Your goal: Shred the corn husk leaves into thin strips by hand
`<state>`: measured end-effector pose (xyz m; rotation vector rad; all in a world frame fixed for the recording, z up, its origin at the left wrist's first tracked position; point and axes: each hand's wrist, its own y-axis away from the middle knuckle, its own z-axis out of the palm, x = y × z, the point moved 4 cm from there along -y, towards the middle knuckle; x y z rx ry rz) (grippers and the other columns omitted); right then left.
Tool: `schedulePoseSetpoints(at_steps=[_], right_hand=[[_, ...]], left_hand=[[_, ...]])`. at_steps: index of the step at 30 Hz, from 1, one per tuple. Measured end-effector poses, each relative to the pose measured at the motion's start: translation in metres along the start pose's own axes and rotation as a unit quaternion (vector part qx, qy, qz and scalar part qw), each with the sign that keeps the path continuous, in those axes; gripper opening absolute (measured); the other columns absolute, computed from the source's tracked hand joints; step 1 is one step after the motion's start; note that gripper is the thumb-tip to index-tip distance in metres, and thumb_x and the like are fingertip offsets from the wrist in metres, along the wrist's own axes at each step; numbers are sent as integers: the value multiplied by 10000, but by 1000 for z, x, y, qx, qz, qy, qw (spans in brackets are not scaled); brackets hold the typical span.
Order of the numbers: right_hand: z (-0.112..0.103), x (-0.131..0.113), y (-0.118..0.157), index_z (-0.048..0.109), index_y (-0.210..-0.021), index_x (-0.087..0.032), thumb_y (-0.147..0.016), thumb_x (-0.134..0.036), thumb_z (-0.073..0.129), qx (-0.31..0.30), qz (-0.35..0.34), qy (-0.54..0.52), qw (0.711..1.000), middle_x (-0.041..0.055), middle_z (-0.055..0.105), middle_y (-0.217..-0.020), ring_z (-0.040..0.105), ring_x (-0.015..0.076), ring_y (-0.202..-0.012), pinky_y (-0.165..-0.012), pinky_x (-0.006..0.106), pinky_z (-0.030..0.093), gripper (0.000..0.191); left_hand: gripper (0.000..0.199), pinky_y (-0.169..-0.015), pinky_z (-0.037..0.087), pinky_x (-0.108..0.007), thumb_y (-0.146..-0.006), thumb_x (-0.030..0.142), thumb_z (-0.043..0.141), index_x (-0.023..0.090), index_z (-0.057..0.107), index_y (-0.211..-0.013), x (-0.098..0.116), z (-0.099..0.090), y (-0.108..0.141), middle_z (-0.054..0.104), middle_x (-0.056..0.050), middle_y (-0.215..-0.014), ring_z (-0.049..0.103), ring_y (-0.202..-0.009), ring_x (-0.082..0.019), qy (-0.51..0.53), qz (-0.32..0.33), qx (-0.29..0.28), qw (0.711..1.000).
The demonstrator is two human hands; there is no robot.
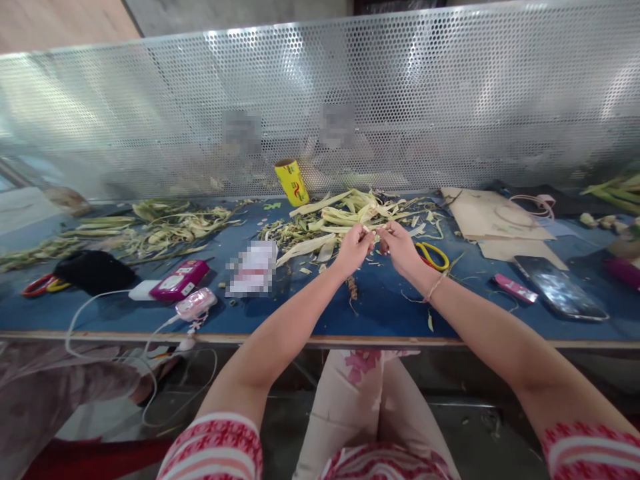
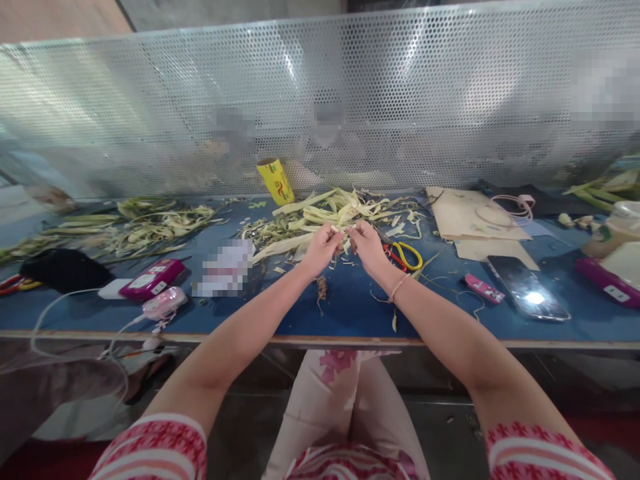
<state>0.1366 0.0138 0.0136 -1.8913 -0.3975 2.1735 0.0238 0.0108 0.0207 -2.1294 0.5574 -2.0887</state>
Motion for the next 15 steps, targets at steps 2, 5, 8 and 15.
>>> schedulePoseSetpoints(at_steps=[2,5,8,15], right_hand=[[1,0,-1,395,-692,-236,-707,-522,663,-2,7,-9,1000,-99,340,-414,301,77,-370,-407,240,273,392],[4,-1,-2,399,-708,-244,-707,-518,669,-16,5,-16,1000,-105,318,-399,272,75,-357,-397,241,248,385],[8,-4,-2,395,-698,-242,-713,-505,672,-42,-7,-23,999,-102,330,-402,276,71,-358,-399,236,242,383],[12,-6,0,385,-699,-235,-708,-522,667,-61,-13,-23,998,-111,338,-409,276,58,-362,-406,223,240,402]], left_hand=[[266,-458,282,-204,-833,291,587,180,406,-672,-3,-1,-2,456,65,-476,383,-411,-49,28,-2,8,1000],[269,-454,271,-208,-836,315,577,187,395,-685,-9,-3,-6,421,76,-479,354,-407,-48,83,2,41,996],[248,-453,261,-208,-834,283,572,185,397,-687,-11,-7,-10,388,82,-475,341,-415,-50,107,12,69,992],[262,-456,236,-210,-816,270,590,184,388,-672,-7,-12,-12,338,89,-474,319,-425,-51,103,27,88,990]])
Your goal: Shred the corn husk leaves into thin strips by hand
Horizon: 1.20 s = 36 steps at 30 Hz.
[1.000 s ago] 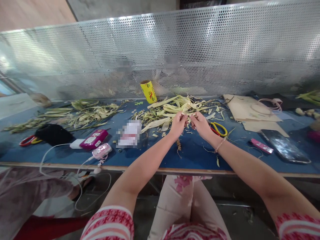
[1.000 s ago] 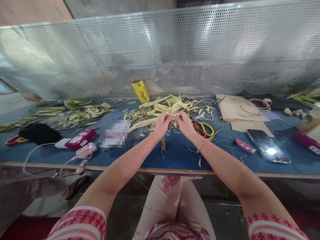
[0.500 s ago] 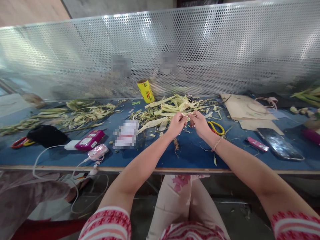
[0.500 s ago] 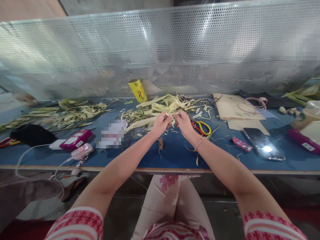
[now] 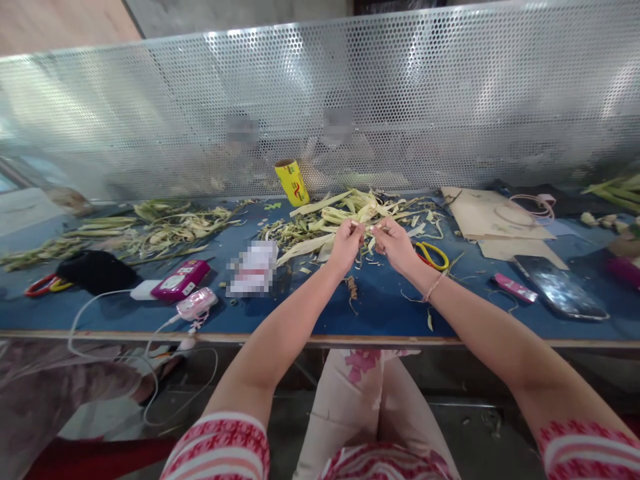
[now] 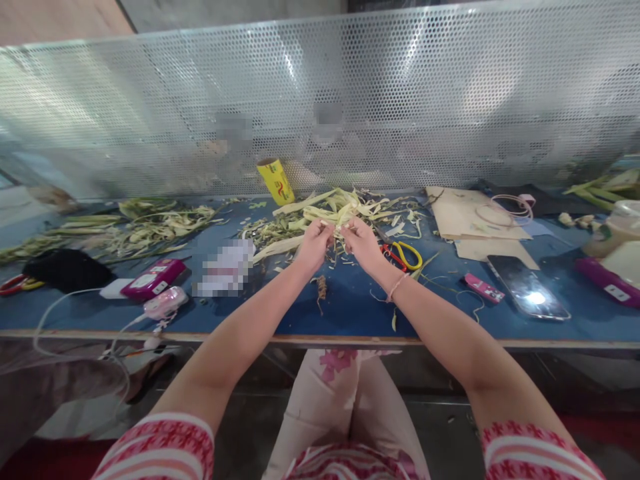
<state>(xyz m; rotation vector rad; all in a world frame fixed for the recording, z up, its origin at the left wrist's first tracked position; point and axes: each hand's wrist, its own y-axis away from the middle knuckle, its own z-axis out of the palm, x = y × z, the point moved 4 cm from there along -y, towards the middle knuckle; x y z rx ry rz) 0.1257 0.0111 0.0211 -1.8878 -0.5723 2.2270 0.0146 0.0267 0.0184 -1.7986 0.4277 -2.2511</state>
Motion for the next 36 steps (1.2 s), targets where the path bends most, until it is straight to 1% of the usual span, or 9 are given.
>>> schedulePoseSetpoints(at_steps=[6,11,15,18,22,26,30,34,36], right_hand=[[-4,-2,3,390,-688,-234,-705,-514,675,-3,10,-6,1000,-110,333,-405,252,54,-360,-402,228,232,400],[-9,2,1,393,-671,-235,-667,-528,699,34,15,0,999,-103,346,-403,266,61,-357,-392,231,230,424],[-12,7,-2,382,-672,-236,-669,-506,688,53,24,-7,998,-106,340,-409,260,61,-359,-384,228,225,408],[-13,10,-4,392,-686,-234,-680,-481,677,45,34,-2,998,-108,351,-410,276,61,-357,-383,223,231,377],[-15,13,-7,455,-727,-223,-725,-478,634,13,23,26,999,-105,383,-420,314,63,-366,-398,221,264,311],[-19,16,-9,522,-872,-209,-721,-444,624,-24,30,57,998,-77,524,-505,449,86,-438,-451,222,343,297],[-16,15,-6,507,-1028,-211,-686,-336,653,-69,46,54,995,-47,635,-613,570,124,-555,-542,254,432,393],[-12,9,-3,424,-1151,-233,-680,-261,657,-52,33,38,997,-51,645,-640,591,138,-563,-573,281,464,526],[-11,7,-2,397,-1170,-242,-681,-244,653,-36,24,37,998,-53,639,-647,591,138,-553,-579,286,473,552]], left_hand=[[270,-479,270,-223,-819,328,601,184,424,-675,5,-2,3,386,72,-480,359,-442,-63,-65,21,-50,996],[266,-494,293,-224,-805,322,615,184,437,-662,9,0,5,427,60,-479,381,-453,-71,-97,15,-105,990],[253,-488,303,-210,-784,305,630,177,447,-665,7,2,6,447,63,-480,391,-452,-67,-112,2,-122,986],[268,-466,292,-206,-786,318,623,175,439,-653,4,2,6,450,62,-468,381,-433,-61,-95,-10,-105,990],[282,-446,280,-205,-797,329,613,175,428,-652,-1,-2,4,436,68,-466,359,-410,-50,-24,-33,-42,998],[297,-446,284,-200,-790,354,629,165,441,-659,-8,-9,-3,429,71,-477,371,-412,-44,-2,-56,8,998],[251,-476,317,-190,-795,356,623,158,479,-743,-8,-13,-6,435,76,-513,383,-435,-38,22,-61,32,997],[174,-545,394,-200,-770,219,601,180,448,-845,-3,-14,-2,516,57,-616,468,-508,-55,89,-80,59,991],[252,-576,420,-207,-710,111,577,193,435,-902,0,-13,0,552,49,-681,508,-551,-65,89,-71,61,992]])
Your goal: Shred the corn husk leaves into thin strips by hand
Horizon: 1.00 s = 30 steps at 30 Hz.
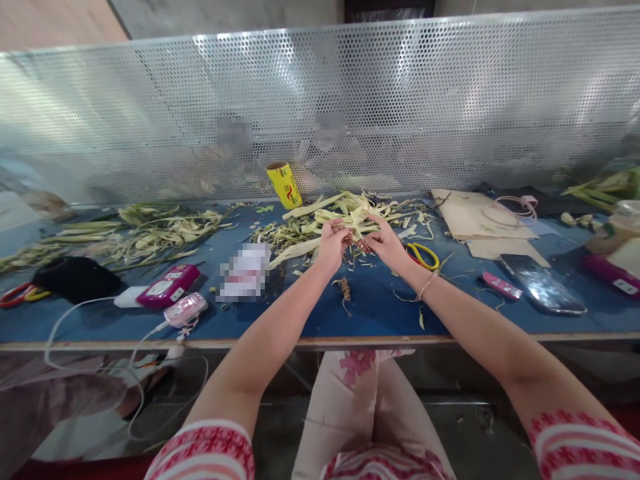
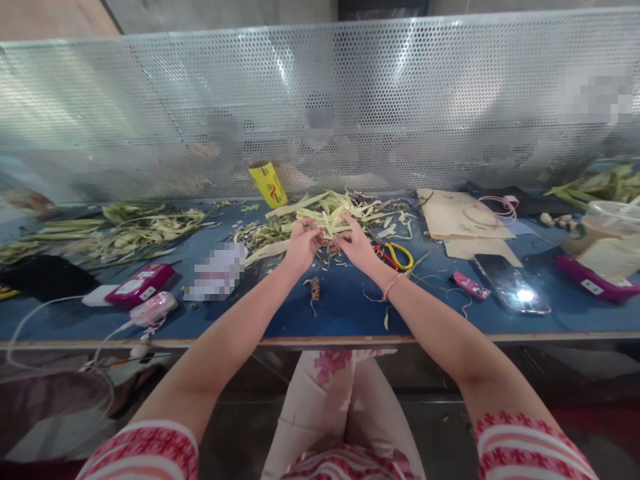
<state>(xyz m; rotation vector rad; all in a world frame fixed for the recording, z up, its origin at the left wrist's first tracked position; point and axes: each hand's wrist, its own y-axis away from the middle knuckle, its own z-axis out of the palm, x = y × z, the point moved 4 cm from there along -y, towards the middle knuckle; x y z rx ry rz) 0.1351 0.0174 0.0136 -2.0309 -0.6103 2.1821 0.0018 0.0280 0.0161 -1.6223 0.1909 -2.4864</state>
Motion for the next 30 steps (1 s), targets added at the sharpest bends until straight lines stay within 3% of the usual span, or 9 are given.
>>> schedulePoseSetpoints(at_steps=[3,6,8,13,17,19,22,30], right_hand=[[-2,-1,0,434,-1050,-251,-692,-249,643,22,-17,12,1000,-52,626,-645,590,138,-561,-591,291,481,414],[-5,-1,-2,481,-860,-241,-713,-265,615,33,-43,41,998,-37,613,-649,572,133,-572,-598,296,480,200],[-7,-1,-2,525,-789,-225,-718,-252,590,35,-61,80,994,-28,600,-647,548,127,-560,-591,294,470,100],[-10,-3,-2,631,-766,-194,-712,-217,562,41,-93,184,978,8,625,-702,570,149,-647,-637,299,469,91],[-9,0,-2,674,-804,-190,-686,-146,537,-11,-110,219,970,41,674,-860,612,178,-800,-722,316,489,187],[-7,2,-2,687,-859,-191,-656,-84,497,-39,-117,229,965,46,680,-926,619,182,-852,-751,319,495,298],[-7,3,-2,695,-929,-201,-648,-48,477,-42,-135,256,956,50,678,-998,618,184,-897,-783,328,501,387],[-9,-5,-1,717,-912,-209,-812,-236,552,2,-182,311,933,65,695,-939,630,191,-849,-726,328,507,195]], left_hand=[[382,-600,428,-206,-627,14,542,196,464,-953,7,4,3,560,48,-715,528,-601,-75,-88,59,-50,993],[358,-634,436,-207,-623,-2,534,174,564,-933,13,10,9,594,3,-786,552,-702,-98,-215,142,-117,959],[306,-657,448,-219,-643,9,531,164,624,-889,15,12,12,623,-35,-875,558,-740,-112,-278,166,-131,937],[306,-759,477,-261,-677,26,524,154,668,-915,5,13,7,670,-47,-890,592,-783,-131,-289,122,-179,932],[395,-761,510,-300,-674,65,557,157,653,-1046,-9,12,2,683,-57,-970,625,-816,-158,-223,45,-232,946],[425,-781,520,-342,-680,108,589,148,641,-1100,-13,11,0,683,-73,-998,637,-848,-187,-199,17,-238,951],[450,-849,507,-383,-670,144,633,127,643,-1120,-12,8,0,682,-95,-1038,639,-912,-217,-199,30,-231,952],[308,-863,501,-356,-774,264,605,131,694,-1037,0,2,-3,710,-97,-1022,647,-925,-208,-273,74,-183,942]])
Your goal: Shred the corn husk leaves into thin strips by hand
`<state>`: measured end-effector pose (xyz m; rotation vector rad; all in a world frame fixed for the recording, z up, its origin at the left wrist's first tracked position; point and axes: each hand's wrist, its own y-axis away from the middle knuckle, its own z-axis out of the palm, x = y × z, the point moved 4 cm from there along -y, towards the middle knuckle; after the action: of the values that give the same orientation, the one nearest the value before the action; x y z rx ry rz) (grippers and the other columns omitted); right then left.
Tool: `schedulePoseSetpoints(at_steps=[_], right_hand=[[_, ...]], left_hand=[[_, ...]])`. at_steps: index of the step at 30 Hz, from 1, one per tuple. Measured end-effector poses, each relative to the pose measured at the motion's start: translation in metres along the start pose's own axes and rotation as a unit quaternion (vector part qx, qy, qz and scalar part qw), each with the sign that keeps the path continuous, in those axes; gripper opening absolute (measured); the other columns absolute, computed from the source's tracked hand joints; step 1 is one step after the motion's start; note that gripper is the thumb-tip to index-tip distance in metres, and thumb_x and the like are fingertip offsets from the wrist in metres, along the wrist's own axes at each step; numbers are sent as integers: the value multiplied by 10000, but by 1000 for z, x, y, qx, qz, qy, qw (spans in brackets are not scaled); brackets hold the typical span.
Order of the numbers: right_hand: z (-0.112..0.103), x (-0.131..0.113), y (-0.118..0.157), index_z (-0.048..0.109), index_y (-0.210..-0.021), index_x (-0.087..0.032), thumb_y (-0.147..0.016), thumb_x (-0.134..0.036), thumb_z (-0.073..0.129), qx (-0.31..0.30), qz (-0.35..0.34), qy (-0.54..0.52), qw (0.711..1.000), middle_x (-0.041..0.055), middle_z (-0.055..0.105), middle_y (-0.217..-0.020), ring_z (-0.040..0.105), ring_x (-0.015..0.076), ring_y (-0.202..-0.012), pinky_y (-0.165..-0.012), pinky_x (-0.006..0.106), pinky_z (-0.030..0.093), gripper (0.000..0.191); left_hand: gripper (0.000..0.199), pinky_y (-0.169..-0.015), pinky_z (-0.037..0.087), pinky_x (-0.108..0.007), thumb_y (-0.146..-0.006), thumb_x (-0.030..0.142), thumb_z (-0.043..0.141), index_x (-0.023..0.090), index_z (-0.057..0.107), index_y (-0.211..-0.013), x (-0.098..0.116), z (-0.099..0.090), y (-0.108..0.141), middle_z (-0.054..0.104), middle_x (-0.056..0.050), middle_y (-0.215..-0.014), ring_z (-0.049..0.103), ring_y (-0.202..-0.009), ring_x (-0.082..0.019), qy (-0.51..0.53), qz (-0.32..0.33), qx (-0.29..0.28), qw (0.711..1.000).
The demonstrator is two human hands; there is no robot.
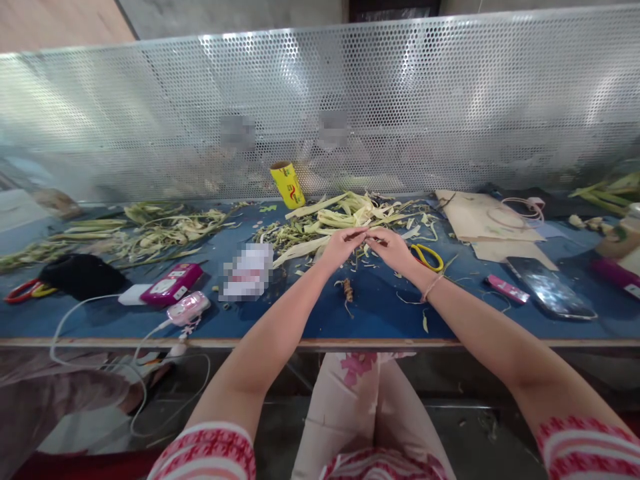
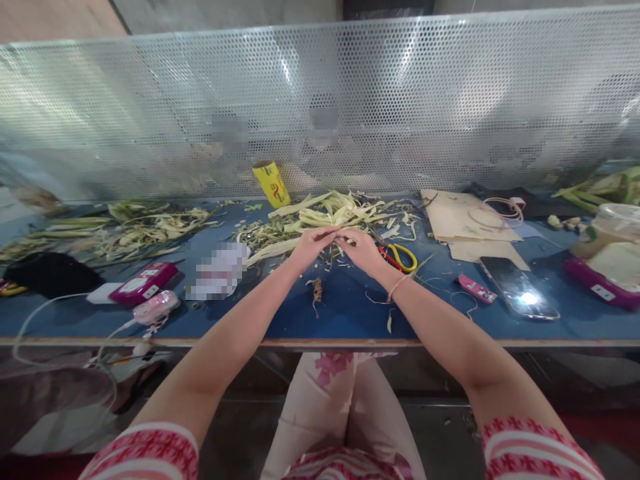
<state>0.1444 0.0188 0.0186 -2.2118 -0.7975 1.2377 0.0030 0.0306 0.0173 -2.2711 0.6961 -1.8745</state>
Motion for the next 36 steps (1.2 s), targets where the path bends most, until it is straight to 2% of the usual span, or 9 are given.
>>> schedulePoseSetpoints(at_steps=[4,8,11,14,20,26,30,33,36], right_hand=[[-3,-3,0,727,-874,-215,-845,-236,537,18,-37,40,998,57,707,-882,633,188,-840,-750,330,503,192],[-8,-9,2,729,-844,-228,-850,-236,557,26,-81,81,993,54,692,-849,624,187,-799,-742,340,502,173],[-14,-13,1,716,-781,-229,-833,-266,595,66,-96,111,987,53,653,-807,605,200,-818,-788,373,490,137],[-18,-13,0,684,-742,-217,-810,-313,623,108,-84,116,984,60,623,-824,586,217,-874,-849,409,464,132],[-15,-2,-1,621,-755,-197,-809,-371,561,72,44,8,996,49,626,-795,577,181,-738,-660,318,479,191],[-12,-1,0,617,-756,-190,-768,-395,577,56,96,-57,992,20,624,-696,570,167,-652,-650,309,464,209],[-9,2,0,590,-754,-199,-748,-454,601,46,133,-159,977,17,626,-678,599,170,-646,-665,330,502,255],[-6,3,1,568,-757,-208,-707,-494,646,47,159,-216,962,22,642,-703,630,180,-679,-697,350,532,301],[-3,2,1,561,-737,-212,-690,-494,671,35,159,-227,960,16,635,-692,634,176,-681,-713,358,548,307]], left_hand=[[249,-817,514,-315,-771,166,580,142,705,-985,8,-1,2,713,-90,-988,648,-901,-190,-106,50,13,993],[201,-728,510,-273,-762,117,572,142,702,-912,20,4,6,698,-73,-864,630,-787,-160,-214,112,-3,970],[127,-698,493,-263,-794,155,567,140,690,-824,26,6,8,679,-64,-791,611,-744,-152,-255,140,-6,957],[135,-696,479,-263,-817,169,548,146,669,-762,26,7,8,666,-54,-747,598,-724,-148,-265,145,-7,953],[120,-694,484,-252,-839,193,511,163,626,-825,22,6,7,665,-44,-795,598,-737,-140,-214,106,11,971],[59,-656,481,-258,-839,202,500,172,547,-858,13,5,6,621,-33,-792,599,-752,-146,-151,91,34,984],[118,-656,488,-259,-832,191,514,189,503,-950,7,6,6,585,-20,-816,580,-730,-129,-100,102,39,989],[169,-639,507,-255,-846,221,509,201,483,-1012,2,8,5,571,-20,-851,583,-741,-125,-34,58,36,997],[144,-628,520,-260,-867,232,472,190,505,-1001,1,9,5,582,-32,-868,601,-745,-130,22,-1,22,1000]])
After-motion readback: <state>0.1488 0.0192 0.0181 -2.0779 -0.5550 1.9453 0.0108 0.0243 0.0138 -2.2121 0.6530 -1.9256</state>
